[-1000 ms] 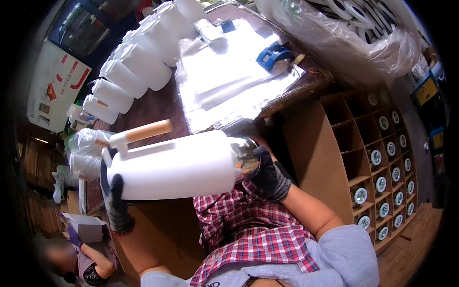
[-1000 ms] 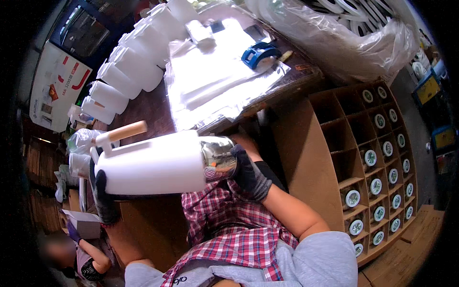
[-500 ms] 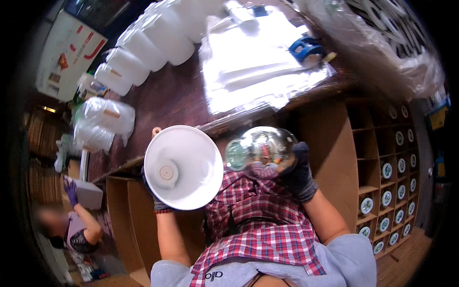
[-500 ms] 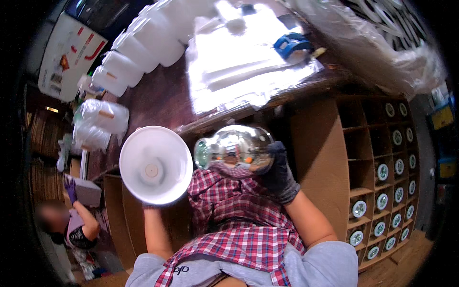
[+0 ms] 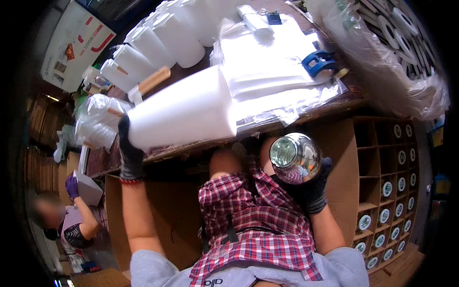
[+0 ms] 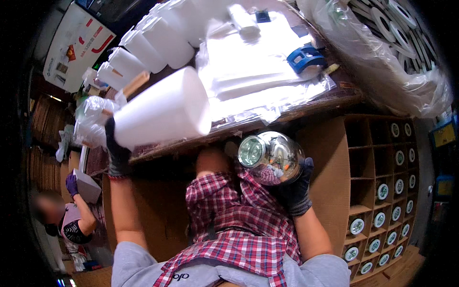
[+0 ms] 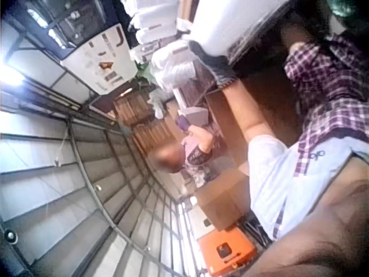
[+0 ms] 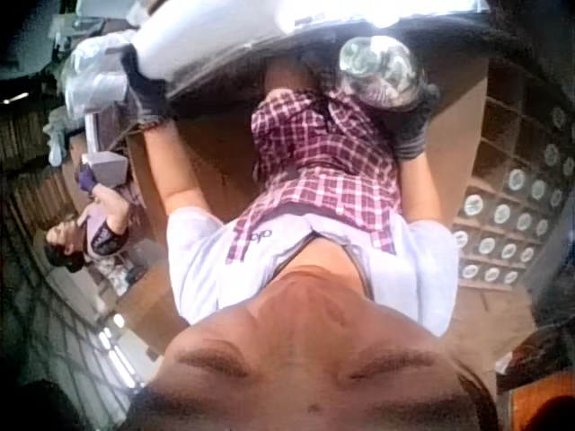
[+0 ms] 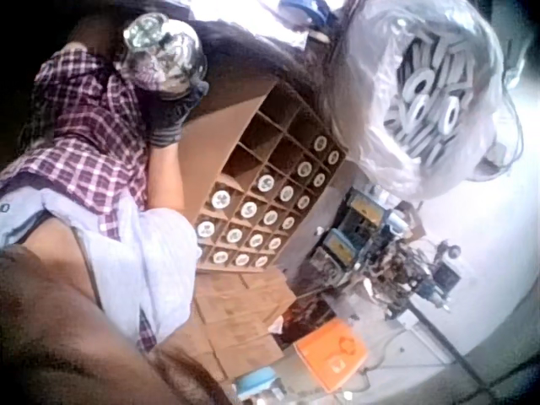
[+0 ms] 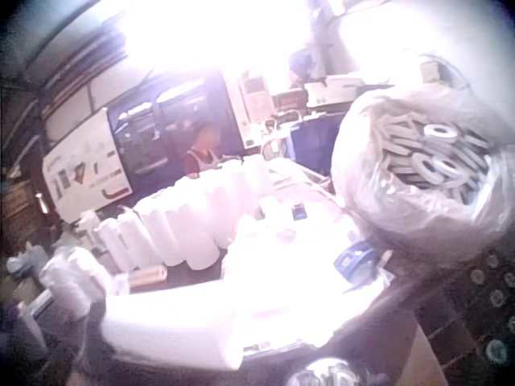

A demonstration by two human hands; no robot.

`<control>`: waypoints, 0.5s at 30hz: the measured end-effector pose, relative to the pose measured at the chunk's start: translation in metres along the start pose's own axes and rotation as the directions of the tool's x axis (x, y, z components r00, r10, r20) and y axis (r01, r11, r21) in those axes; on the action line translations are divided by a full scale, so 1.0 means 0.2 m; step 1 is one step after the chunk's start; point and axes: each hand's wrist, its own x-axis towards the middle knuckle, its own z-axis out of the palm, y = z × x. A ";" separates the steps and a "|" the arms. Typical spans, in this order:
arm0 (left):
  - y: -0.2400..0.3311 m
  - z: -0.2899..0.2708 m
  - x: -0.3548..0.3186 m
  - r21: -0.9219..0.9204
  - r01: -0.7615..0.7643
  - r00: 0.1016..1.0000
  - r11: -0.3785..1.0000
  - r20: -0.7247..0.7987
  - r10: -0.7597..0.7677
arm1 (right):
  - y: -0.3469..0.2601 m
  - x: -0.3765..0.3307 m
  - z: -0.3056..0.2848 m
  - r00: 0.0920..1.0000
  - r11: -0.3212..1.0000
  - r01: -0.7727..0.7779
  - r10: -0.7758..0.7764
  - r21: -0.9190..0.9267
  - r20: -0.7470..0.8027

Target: The person assembles pitchers by inserting silver canisters into white plastic housings, placing the units into plastic bags, and then packing them into a cardboard box.

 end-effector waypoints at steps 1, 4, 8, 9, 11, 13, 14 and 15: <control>0.03 0.02 0.16 -0.108 0.003 1.000 0.994 0.012 -0.002 | 0.01 0.01 -0.01 1.000 1.000 -0.009 0.009 -0.004 -0.010; 0.70 0.18 0.48 -0.092 -0.148 0.986 0.985 0.058 0.154 | -0.03 0.04 -0.03 0.999 0.999 -0.042 0.042 0.002 -0.028; 0.84 0.14 0.71 0.323 -0.322 0.942 0.890 0.200 0.269 | -0.07 0.06 -0.05 0.992 0.915 -0.103 0.122 0.391 -0.023; 0.84 0.12 0.74 0.412 -0.338 0.939 0.846 0.204 0.276 | -0.08 0.06 -0.05 0.992 0.908 -0.107 0.122 0.404 -0.013; 0.86 0.09 0.73 0.529 -0.288 0.957 0.798 0.176 0.228 | -0.05 0.06 -0.08 0.994 0.941 -0.098 0.108 0.325 -0.013; 0.76 0.00 0.67 0.517 -0.339 0.939 0.786 0.134 0.317 | 0.01 0.06 -0.10 0.996 0.971 -0.085 0.088 0.224 -0.006; 0.72 -0.04 0.63 0.484 -0.244 0.968 0.841 0.070 0.241 | 0.03 0.05 -0.12 0.996 0.974 -0.086 0.088 0.208 0.000; 0.71 -0.06 0.59 0.434 -0.146 0.987 0.889 -0.001 0.163 | 0.05 0.04 -0.15 0.996 0.979 -0.084 0.084 0.184 0.006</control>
